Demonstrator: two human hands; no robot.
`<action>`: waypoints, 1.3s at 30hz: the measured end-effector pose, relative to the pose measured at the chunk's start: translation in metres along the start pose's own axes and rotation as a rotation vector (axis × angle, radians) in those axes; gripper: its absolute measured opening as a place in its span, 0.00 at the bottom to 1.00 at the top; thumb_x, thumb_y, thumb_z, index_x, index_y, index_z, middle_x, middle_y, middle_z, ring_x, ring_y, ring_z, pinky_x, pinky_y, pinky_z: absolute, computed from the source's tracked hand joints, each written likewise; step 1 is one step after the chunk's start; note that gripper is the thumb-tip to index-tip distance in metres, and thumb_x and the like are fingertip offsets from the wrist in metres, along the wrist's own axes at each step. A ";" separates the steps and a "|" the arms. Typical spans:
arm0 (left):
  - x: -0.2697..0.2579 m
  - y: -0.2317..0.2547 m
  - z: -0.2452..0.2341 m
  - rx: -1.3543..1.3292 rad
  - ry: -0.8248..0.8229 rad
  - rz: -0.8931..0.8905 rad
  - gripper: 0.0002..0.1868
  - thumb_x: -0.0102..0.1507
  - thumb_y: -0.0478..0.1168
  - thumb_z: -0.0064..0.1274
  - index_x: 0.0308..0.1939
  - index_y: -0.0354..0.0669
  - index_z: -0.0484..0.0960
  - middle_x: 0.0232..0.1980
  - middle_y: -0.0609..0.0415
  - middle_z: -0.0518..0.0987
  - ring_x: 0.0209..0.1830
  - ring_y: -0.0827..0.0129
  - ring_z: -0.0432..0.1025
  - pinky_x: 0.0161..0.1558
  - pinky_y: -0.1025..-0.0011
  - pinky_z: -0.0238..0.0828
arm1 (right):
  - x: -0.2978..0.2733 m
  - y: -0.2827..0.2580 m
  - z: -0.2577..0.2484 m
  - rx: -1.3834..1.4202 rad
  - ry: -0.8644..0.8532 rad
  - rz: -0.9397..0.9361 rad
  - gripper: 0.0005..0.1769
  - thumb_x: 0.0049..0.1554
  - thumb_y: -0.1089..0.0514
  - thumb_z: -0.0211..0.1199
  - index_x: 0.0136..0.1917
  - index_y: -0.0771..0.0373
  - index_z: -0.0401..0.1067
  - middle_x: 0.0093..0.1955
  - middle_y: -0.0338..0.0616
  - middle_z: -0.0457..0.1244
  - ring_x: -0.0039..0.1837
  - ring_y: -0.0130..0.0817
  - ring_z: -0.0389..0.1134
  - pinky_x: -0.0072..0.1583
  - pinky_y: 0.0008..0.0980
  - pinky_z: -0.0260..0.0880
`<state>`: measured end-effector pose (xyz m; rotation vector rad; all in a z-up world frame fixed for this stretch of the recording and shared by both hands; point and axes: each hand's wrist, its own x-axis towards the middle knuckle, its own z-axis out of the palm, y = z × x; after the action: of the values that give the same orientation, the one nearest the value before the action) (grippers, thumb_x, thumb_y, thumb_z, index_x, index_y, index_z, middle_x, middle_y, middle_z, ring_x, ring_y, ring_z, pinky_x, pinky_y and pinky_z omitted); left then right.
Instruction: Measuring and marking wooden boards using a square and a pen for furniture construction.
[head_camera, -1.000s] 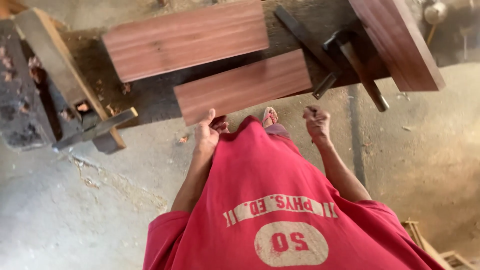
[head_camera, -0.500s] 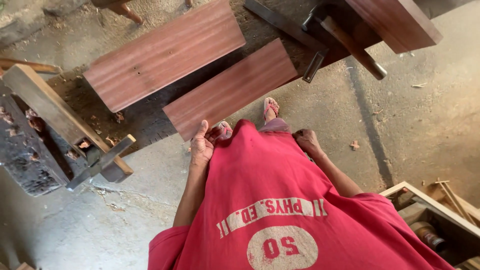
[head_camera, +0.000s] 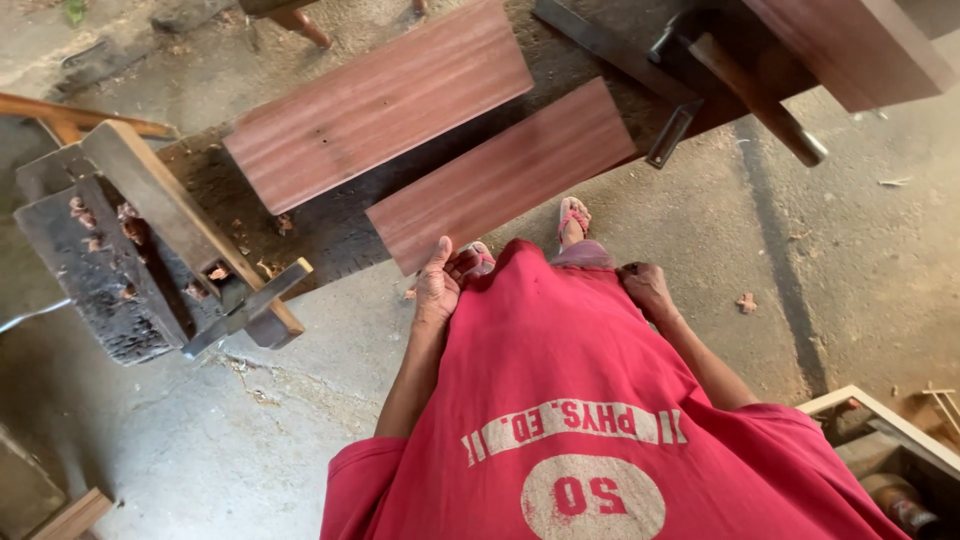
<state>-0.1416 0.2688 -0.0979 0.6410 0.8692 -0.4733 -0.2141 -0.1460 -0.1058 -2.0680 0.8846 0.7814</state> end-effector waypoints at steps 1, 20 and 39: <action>-0.002 0.002 0.002 -0.014 -0.016 -0.017 0.23 0.59 0.55 0.67 0.38 0.38 0.80 0.40 0.42 0.86 0.39 0.54 0.82 0.39 0.57 0.82 | 0.004 0.002 0.003 -0.014 0.006 -0.001 0.18 0.59 0.50 0.64 0.52 0.68 0.80 0.39 0.56 0.70 0.40 0.37 0.72 0.45 0.40 0.71; 0.004 0.002 0.000 0.077 -0.033 -0.033 0.24 0.57 0.59 0.67 0.37 0.42 0.80 0.40 0.43 0.85 0.41 0.54 0.82 0.39 0.55 0.80 | -0.026 -0.024 -0.012 0.158 0.118 0.102 0.19 0.62 0.50 0.65 0.39 0.69 0.76 0.28 0.45 0.62 0.27 0.30 0.58 0.31 0.36 0.59; 0.023 -0.056 0.022 -0.163 0.181 0.202 0.21 0.60 0.54 0.65 0.40 0.41 0.78 0.44 0.42 0.85 0.44 0.52 0.81 0.41 0.51 0.80 | 0.126 -0.173 -0.160 0.002 0.345 -0.378 0.42 0.58 0.50 0.73 0.75 0.69 0.56 0.70 0.69 0.58 0.70 0.59 0.61 0.68 0.51 0.65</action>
<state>-0.1510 0.2102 -0.1240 0.6202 0.9914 -0.1620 0.0316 -0.2333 -0.0469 -2.3132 0.6364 0.2254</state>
